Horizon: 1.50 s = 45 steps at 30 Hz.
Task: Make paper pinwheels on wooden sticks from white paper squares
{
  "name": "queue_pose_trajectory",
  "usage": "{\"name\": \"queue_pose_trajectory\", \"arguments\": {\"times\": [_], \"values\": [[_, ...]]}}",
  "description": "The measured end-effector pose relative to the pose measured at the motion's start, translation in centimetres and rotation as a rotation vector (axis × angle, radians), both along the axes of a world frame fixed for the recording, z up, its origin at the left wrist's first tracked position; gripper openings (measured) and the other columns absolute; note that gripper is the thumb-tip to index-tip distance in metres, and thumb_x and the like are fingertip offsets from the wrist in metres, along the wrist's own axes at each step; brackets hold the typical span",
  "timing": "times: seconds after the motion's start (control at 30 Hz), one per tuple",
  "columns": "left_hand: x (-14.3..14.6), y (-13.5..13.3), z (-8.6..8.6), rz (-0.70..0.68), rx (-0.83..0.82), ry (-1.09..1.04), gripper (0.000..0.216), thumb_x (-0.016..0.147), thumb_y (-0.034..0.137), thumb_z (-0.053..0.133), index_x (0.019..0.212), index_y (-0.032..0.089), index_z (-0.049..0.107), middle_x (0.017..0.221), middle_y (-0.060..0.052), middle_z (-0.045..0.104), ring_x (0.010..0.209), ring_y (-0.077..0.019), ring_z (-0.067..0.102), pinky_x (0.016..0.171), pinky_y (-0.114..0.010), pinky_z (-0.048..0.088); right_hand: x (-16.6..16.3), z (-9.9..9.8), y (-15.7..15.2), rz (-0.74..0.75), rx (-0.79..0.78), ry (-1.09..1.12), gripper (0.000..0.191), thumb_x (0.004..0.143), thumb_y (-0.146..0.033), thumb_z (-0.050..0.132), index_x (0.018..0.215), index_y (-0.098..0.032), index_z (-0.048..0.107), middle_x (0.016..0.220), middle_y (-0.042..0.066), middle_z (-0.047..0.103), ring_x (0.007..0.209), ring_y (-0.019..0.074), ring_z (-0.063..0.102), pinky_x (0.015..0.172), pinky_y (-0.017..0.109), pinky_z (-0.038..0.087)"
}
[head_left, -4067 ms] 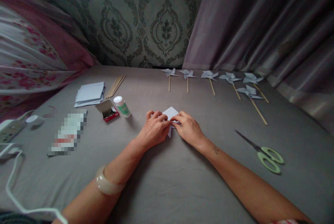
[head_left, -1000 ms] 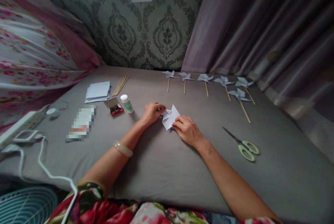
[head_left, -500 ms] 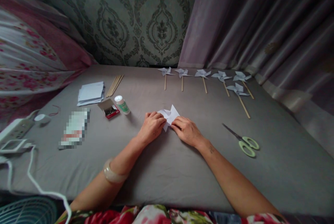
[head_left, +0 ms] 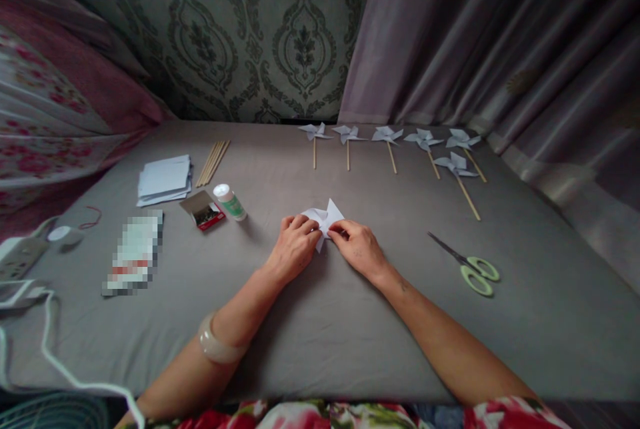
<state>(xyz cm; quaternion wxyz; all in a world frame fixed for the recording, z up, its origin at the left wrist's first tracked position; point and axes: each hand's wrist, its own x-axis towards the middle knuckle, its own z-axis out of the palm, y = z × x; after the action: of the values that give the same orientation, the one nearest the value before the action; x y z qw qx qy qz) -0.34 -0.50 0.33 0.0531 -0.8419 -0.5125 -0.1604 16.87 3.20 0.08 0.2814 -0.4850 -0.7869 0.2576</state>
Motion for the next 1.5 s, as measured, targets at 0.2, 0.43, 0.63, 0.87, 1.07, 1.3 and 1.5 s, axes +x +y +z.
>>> {"name": "queue_pose_trajectory", "arguments": {"times": [0.2,0.43,0.63,0.87,1.07,1.3,1.5], "values": [[0.09,-0.02,0.15,0.006,0.015,0.001,0.014,0.089,0.019,0.052,0.092,0.02,0.066,0.097,-0.005,0.067,0.094,-0.0217,0.051,0.084,-0.038,0.032,-0.32,0.11,0.1,-0.074,-0.04,-0.04,0.011,0.082,-0.022,0.062,0.09,-0.02,0.067,0.087,0.005,0.072,0.074,0.0167,0.064,0.071,0.027,0.046],[0.15,-0.08,0.12,0.019,0.016,-0.02,0.021,0.089,0.019,0.051,0.106,0.021,0.064,0.099,-0.005,0.066,0.095,-0.0226,0.049,0.085,-0.038,0.032,-0.36,0.14,0.17,-0.086,-0.051,-0.053,0.015,0.08,-0.023,0.062,0.094,-0.019,0.066,0.084,0.005,0.071,0.072,0.0159,0.064,0.069,0.026,0.046],[0.08,-0.11,0.05,0.012,0.009,-0.02,0.024,0.089,0.019,0.05,0.109,0.023,0.064,0.099,-0.006,0.065,0.096,-0.0224,0.048,0.085,-0.038,0.032,-0.43,0.15,0.33,-0.089,-0.077,-0.05,0.017,0.079,-0.022,0.062,0.096,-0.02,0.064,0.08,0.004,0.071,0.071,0.0155,0.065,0.067,0.024,0.046],[0.09,-0.18,0.22,0.012,-0.014,-0.033,0.026,0.088,0.018,0.051,0.11,0.025,0.065,0.101,-0.007,0.063,0.097,-0.0228,0.046,0.086,-0.039,0.032,-0.46,0.13,0.39,-0.095,-0.086,-0.065,0.02,0.078,-0.021,0.062,0.098,-0.019,0.063,0.081,0.004,0.071,0.073,0.0164,0.065,0.07,0.025,0.047],[0.07,-0.17,0.21,0.013,-0.025,-0.036,0.027,0.088,0.018,0.051,0.109,0.025,0.066,0.102,-0.007,0.062,0.098,-0.0233,0.045,0.086,-0.039,0.032,-0.52,0.08,0.44,-0.101,-0.096,-0.082,0.021,0.078,-0.021,0.063,0.099,-0.019,0.063,0.081,0.004,0.07,0.073,0.0165,0.065,0.071,0.026,0.047],[0.07,-0.16,0.02,0.014,-0.025,-0.038,0.028,0.088,0.017,0.049,0.108,0.026,0.067,0.101,-0.007,0.061,0.098,-0.023,0.044,0.087,-0.04,0.032,-0.51,0.11,0.57,-0.094,-0.113,-0.104,0.022,0.078,-0.022,0.061,0.1,-0.019,0.062,0.082,0.004,0.07,0.074,0.0164,0.065,0.071,0.026,0.046],[0.1,-0.24,0.16,0.01,-0.047,-0.049,0.03,0.088,0.016,0.048,0.109,0.026,0.067,0.102,-0.008,0.061,0.099,-0.0235,0.044,0.088,-0.042,0.033,-0.51,0.21,0.55,-0.091,-0.115,-0.109,0.021,0.079,-0.022,0.061,0.099,-0.019,0.063,0.082,0.004,0.07,0.072,0.0159,0.065,0.071,0.026,0.046]]}}
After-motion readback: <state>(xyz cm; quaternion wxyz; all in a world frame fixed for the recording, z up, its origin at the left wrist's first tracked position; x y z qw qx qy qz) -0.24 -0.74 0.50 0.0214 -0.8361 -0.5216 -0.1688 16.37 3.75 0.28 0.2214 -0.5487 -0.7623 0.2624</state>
